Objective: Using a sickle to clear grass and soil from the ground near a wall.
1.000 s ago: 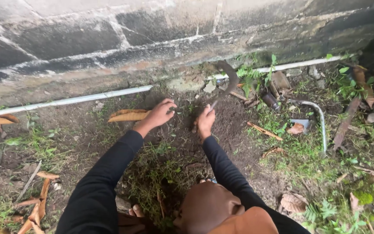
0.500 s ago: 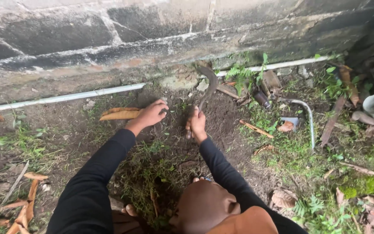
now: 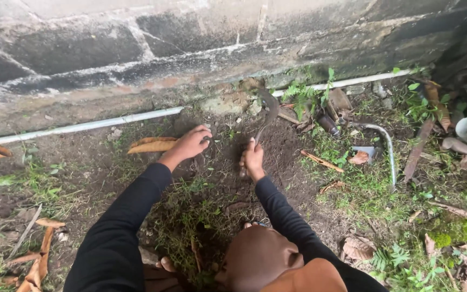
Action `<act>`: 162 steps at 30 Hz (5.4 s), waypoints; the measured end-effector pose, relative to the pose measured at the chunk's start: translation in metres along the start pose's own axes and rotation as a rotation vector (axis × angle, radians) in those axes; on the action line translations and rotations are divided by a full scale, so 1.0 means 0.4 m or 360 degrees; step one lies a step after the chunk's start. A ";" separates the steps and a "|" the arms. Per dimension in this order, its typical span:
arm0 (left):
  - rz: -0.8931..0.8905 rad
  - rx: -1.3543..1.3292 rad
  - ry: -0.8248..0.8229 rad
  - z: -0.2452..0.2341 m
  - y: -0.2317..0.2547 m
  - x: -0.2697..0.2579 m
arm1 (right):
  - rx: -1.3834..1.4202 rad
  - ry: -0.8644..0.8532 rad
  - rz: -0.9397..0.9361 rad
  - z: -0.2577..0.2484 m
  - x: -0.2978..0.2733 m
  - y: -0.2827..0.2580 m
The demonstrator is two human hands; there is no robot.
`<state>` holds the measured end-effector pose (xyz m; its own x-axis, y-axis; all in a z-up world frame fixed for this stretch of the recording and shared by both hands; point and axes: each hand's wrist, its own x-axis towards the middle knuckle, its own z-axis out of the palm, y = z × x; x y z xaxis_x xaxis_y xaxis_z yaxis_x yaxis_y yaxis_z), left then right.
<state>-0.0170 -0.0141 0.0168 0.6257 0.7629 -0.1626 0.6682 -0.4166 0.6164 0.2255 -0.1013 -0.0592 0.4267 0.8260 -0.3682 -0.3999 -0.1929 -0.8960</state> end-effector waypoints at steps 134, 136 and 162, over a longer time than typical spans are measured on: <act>-0.0180 -0.0520 -0.0321 0.180 0.083 0.137 | 0.0342 0.0008 0.0305 -0.292 0.115 -0.134; -0.0012 -0.0542 -0.0112 0.173 0.123 0.198 | 0.0202 0.0258 -0.0153 -0.302 0.119 -0.129; 0.0338 0.0996 0.0482 0.398 0.320 0.917 | 0.0259 0.0327 0.0113 -0.393 0.012 -0.183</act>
<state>0.3621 0.1338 -0.0869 0.6892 0.6998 0.1878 0.7065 -0.7066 0.0400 0.3844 -0.1664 -0.0343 0.5421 0.6854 -0.4861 -0.5528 -0.1449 -0.8206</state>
